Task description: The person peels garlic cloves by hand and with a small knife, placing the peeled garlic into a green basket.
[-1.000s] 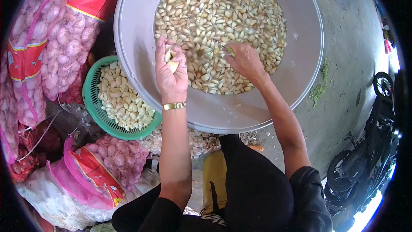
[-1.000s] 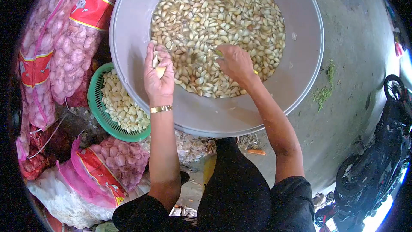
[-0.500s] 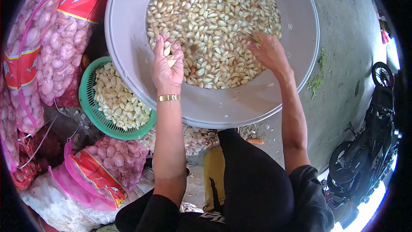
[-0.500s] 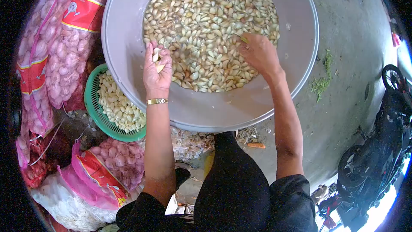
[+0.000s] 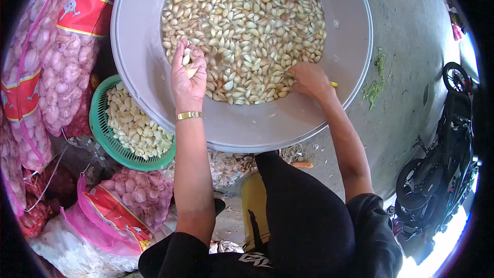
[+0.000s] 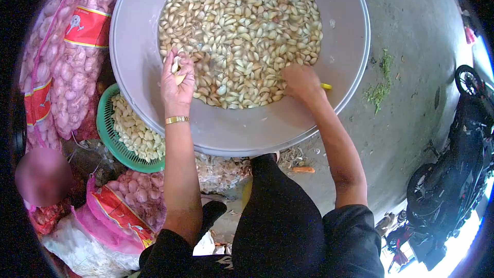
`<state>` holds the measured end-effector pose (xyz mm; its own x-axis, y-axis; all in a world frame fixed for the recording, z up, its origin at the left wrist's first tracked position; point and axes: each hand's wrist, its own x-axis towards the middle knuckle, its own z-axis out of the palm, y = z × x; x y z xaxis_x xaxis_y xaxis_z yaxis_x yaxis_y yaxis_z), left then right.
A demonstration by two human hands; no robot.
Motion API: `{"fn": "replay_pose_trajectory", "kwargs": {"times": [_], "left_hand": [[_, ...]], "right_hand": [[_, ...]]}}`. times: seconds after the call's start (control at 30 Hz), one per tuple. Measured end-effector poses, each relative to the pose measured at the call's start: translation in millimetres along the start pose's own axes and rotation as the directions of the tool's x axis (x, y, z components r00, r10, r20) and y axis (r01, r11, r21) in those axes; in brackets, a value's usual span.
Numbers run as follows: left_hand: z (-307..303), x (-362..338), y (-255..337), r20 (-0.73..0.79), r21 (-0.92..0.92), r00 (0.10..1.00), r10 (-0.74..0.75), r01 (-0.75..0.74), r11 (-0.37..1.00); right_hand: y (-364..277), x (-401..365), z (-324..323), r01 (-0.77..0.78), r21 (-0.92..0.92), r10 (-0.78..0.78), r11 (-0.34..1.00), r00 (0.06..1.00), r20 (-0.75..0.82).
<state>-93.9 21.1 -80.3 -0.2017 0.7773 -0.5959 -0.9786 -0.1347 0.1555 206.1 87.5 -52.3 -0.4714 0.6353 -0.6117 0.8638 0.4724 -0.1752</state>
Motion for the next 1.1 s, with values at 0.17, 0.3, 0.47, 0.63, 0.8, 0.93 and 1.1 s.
{"fn": "replay_pose_trajectory", "kwargs": {"times": [0.17, 0.3, 0.47, 0.63, 0.8, 0.93, 1.1], "left_hand": [[1, 0, 0, -0.010, 0.002, 1.000, 0.001, -0.001, 1.000], [2, -1, -1, -0.042, 0.012, 0.999, 0.019, -0.018, 1.000], [0, 0, 0, -0.042, 0.009, 0.999, 0.013, -0.013, 1.000], [-1, 0, -1, -0.042, 0.001, 0.999, 0.007, -0.007, 1.000], [3, -1, -1, -0.046, 0.010, 0.999, 0.015, -0.015, 1.000], [13, -6, -10, -0.093, 0.116, 0.996, -0.004, 0.015, 0.993], [11, -5, -12, -0.084, 0.152, 0.993, -0.079, 0.091, 0.984]], "right_hand": [[-4, 8, 11, -0.042, -0.068, 0.052, 0.997, 0.988, 0.147], [2, 8, 21, 0.000, -0.119, 0.018, 0.993, 0.989, 0.148], [-4, -9, 12, -0.002, -0.120, 0.016, 0.993, 0.993, 0.113], [-5, -12, -20, -0.040, 0.115, 0.032, 0.993, 0.997, 0.073], [-5, 1, -30, -0.045, 0.362, 0.036, 0.931, 0.999, 0.031], [-18, 5, -23, 0.037, 0.620, 0.023, 0.784, 0.996, -0.088], [-16, 13, -24, -0.036, 0.723, 0.079, 0.690, 0.997, -0.026]]}}
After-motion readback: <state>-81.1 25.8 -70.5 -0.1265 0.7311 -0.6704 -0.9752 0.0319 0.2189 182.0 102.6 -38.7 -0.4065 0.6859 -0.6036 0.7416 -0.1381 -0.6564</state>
